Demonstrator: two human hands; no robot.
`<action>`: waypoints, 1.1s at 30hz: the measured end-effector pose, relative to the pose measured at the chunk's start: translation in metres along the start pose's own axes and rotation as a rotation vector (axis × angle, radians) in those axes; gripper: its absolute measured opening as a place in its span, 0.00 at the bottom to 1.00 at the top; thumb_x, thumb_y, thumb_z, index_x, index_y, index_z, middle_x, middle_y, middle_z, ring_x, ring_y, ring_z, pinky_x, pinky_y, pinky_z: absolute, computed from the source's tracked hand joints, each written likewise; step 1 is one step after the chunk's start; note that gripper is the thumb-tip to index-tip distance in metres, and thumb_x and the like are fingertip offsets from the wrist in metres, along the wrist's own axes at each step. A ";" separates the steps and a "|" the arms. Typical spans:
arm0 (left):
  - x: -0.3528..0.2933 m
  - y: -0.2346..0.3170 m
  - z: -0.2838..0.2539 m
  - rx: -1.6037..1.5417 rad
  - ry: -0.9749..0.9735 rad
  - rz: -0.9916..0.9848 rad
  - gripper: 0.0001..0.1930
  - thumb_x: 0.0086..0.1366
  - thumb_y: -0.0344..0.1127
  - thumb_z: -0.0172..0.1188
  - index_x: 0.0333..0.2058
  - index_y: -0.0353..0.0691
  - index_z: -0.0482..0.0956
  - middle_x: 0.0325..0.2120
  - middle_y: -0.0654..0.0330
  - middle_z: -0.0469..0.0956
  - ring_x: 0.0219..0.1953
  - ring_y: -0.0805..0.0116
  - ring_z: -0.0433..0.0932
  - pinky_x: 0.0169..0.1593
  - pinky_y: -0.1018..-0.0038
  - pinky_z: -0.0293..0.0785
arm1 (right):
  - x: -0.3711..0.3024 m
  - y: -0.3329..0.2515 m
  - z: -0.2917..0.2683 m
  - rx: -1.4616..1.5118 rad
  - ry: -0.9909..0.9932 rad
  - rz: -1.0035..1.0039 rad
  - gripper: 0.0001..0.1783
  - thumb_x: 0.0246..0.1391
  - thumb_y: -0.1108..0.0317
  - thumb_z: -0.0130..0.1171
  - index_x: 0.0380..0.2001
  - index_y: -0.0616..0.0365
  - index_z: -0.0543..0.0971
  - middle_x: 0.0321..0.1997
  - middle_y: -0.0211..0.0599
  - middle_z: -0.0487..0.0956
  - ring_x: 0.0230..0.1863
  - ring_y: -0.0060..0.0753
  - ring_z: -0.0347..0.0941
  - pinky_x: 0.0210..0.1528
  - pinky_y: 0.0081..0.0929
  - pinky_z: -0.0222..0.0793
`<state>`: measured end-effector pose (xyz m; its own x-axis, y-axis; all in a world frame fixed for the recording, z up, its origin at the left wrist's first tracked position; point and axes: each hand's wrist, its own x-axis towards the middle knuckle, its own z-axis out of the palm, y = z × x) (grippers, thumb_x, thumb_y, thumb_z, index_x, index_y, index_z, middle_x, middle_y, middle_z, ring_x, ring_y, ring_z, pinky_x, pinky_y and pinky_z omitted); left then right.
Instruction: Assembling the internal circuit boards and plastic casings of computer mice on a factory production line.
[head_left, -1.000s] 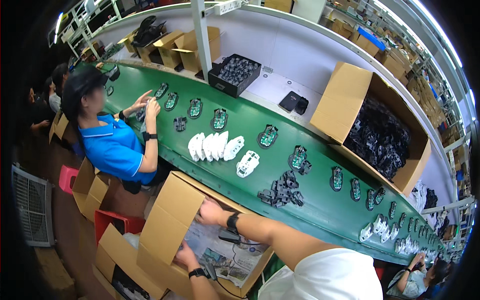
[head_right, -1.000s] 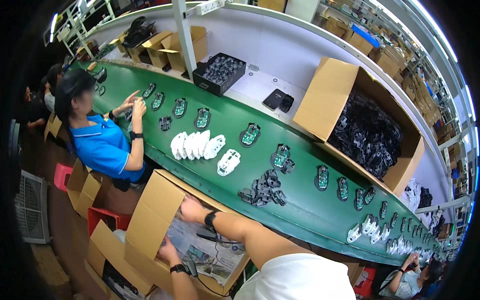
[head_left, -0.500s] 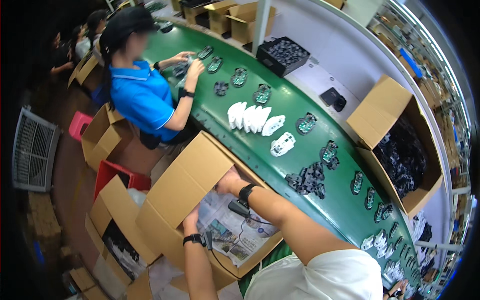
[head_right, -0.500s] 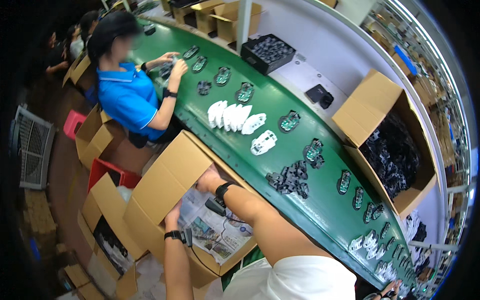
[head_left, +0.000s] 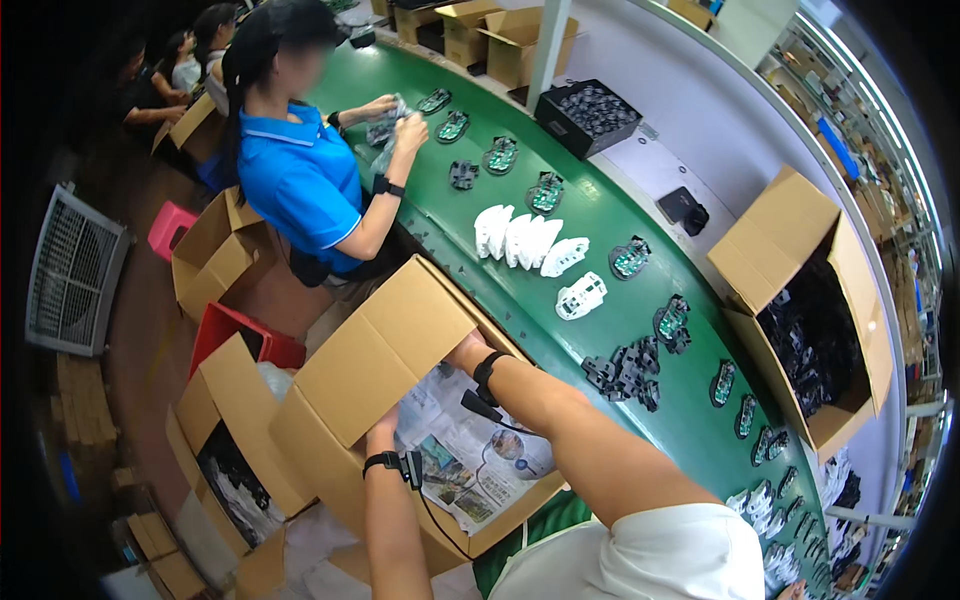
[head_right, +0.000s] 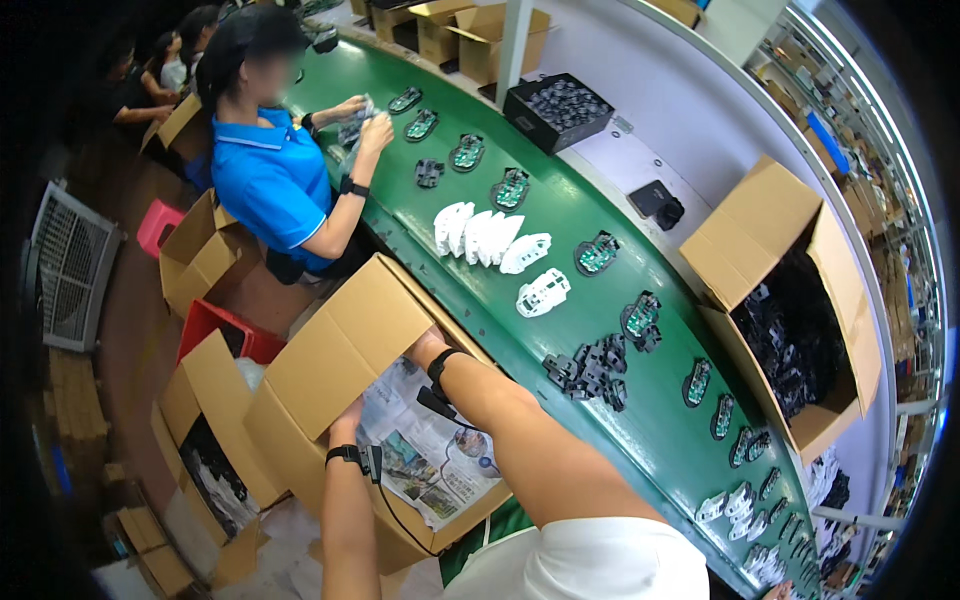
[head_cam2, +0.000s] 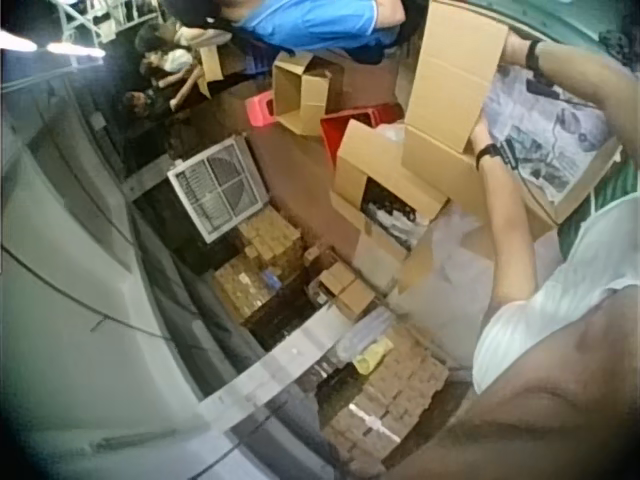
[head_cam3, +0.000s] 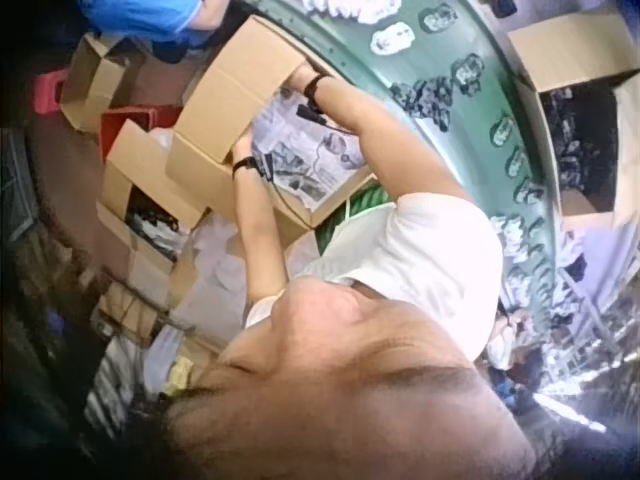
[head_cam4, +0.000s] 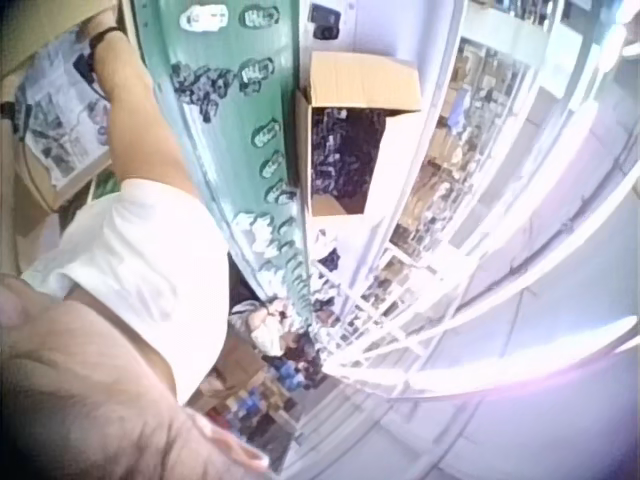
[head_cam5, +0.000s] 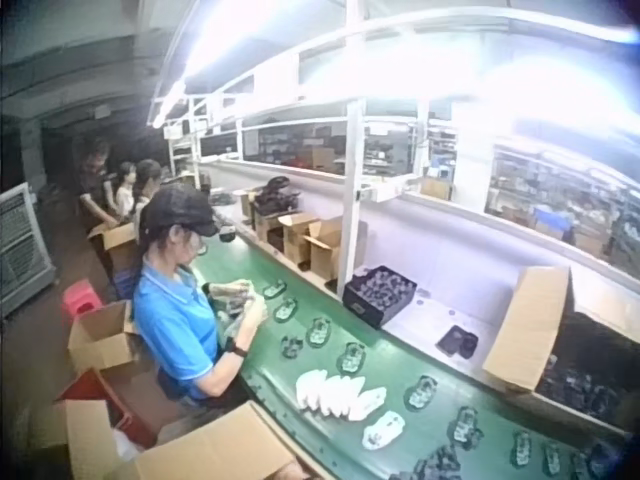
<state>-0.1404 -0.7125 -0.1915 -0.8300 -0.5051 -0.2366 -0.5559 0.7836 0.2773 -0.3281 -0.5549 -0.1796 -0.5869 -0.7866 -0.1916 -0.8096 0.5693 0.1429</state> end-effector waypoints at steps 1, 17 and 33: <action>-0.001 -0.008 0.004 0.004 -0.004 -0.030 0.27 0.72 0.49 0.50 0.63 0.41 0.70 0.64 0.51 0.69 0.66 0.49 0.66 0.67 0.59 0.62 | 0.000 -0.004 0.001 0.009 -0.004 -0.029 0.33 0.68 0.51 0.42 0.73 0.47 0.58 0.80 0.36 0.51 0.80 0.43 0.42 0.77 0.50 0.42; -0.102 0.059 -0.039 -0.056 0.168 -0.548 0.33 0.52 0.42 0.67 0.59 0.40 0.73 0.61 0.33 0.61 0.63 0.33 0.60 0.65 0.50 0.61 | -0.117 -0.010 -0.011 0.348 0.246 -0.086 0.39 0.50 0.66 0.56 0.67 0.57 0.62 0.69 0.62 0.61 0.67 0.69 0.60 0.64 0.62 0.59; -0.164 0.119 -0.160 -0.185 0.275 -0.058 0.38 0.49 0.36 0.64 0.61 0.35 0.67 0.55 0.34 0.64 0.62 0.33 0.60 0.67 0.47 0.55 | -0.255 -0.003 -0.098 0.660 0.272 0.194 0.51 0.35 0.70 0.63 0.69 0.57 0.61 0.70 0.61 0.60 0.68 0.69 0.58 0.69 0.61 0.54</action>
<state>-0.0782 -0.5942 0.0289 -0.7641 -0.6450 -0.0042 -0.5804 0.6847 0.4409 -0.1758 -0.3791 -0.0355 -0.7675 -0.6400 0.0370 -0.5752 0.6620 -0.4805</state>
